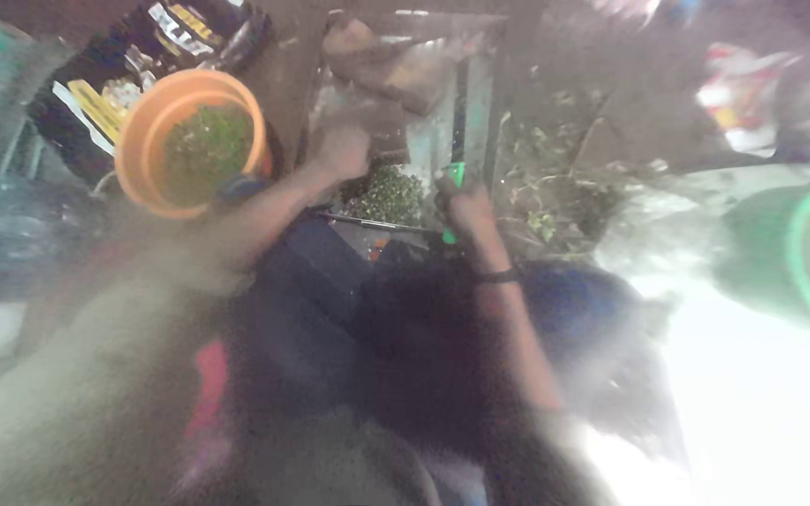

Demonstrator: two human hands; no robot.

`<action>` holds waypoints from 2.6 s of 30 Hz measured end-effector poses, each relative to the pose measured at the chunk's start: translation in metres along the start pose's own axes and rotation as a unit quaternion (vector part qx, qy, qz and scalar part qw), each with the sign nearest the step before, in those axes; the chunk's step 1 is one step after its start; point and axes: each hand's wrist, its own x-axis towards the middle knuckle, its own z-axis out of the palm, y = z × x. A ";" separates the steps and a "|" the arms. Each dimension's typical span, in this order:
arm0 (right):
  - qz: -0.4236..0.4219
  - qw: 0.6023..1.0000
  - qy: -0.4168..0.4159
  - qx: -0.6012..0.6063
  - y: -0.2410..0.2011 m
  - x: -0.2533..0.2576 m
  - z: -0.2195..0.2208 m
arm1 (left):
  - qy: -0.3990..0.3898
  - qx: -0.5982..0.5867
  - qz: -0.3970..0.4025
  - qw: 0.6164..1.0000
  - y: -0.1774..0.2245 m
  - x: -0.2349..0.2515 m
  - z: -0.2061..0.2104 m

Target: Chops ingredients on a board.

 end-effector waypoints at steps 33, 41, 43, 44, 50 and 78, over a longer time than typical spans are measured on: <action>0.000 0.995 -0.008 -0.104 0.015 0.026 0.027 | -0.096 -0.093 -0.072 0.988 -0.048 0.071 0.067; 0.016 0.994 -0.025 -0.108 0.028 0.043 0.044 | -0.064 -0.208 -0.137 0.966 -0.072 0.078 0.062; 0.016 0.993 -0.018 -0.114 0.030 0.043 0.043 | -0.034 -0.259 -0.171 0.950 -0.087 0.082 0.053; 0.014 0.993 -0.014 -0.116 0.030 0.044 0.044 | -0.028 -0.274 -0.179 0.944 -0.091 0.081 0.049; 0.005 0.987 0.003 -0.162 0.019 0.037 0.057 | -0.083 -0.185 -0.080 0.976 -0.068 0.080 0.063; -0.012 0.899 0.063 -0.432 0.004 0.022 0.100 | -0.134 -0.060 -0.121 0.982 -0.024 0.077 0.056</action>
